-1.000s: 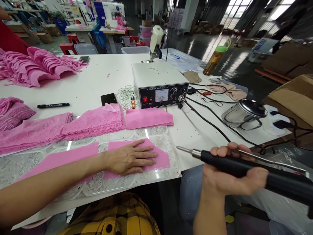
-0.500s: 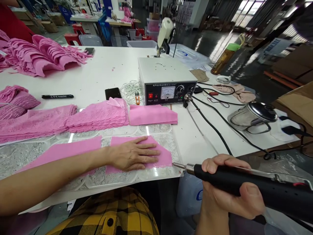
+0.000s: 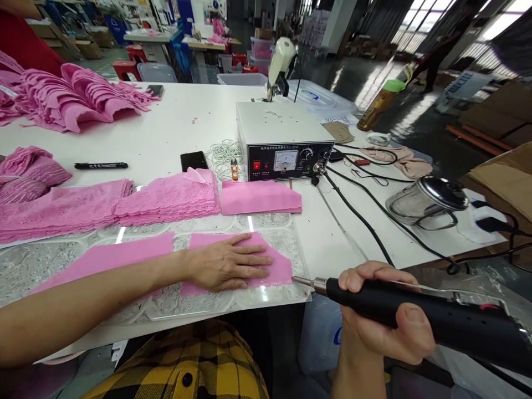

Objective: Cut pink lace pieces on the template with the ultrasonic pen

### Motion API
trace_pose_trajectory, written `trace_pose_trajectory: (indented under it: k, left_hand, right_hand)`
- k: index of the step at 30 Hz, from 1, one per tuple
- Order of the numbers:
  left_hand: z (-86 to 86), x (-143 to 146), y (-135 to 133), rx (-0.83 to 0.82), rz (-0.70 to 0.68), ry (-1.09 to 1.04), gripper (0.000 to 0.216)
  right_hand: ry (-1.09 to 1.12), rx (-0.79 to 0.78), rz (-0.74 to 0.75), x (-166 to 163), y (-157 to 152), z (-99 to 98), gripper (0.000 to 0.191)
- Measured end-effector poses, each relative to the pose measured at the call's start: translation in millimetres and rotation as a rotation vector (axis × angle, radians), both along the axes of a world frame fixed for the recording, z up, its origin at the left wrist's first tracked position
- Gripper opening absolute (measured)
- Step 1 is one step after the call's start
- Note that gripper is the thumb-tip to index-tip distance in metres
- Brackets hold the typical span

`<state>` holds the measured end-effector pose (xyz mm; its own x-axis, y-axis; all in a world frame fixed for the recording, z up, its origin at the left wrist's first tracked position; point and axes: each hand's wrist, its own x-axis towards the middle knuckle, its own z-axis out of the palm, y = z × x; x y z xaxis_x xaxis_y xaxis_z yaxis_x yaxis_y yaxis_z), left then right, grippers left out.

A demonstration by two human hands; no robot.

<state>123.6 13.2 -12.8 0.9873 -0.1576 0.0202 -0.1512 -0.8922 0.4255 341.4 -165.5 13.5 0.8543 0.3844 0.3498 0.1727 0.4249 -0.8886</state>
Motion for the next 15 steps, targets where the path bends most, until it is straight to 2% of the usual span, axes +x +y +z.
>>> trace_pose_trajectory:
  k: [4, 15]
  left_hand:
    - [1.5, 0.7, 0.4, 0.010, -0.011, 0.034, 0.046]
    - [0.3, 1.1, 0.8, 0.011, -0.013, 0.020, 0.045]
  right_hand:
    - [0.030, 0.094, -0.004, 4.2, 3.9, 0.6, 0.029]
    - [0.067, 0.117, -0.059, 3.8, 6.4, 7.1, 0.027]
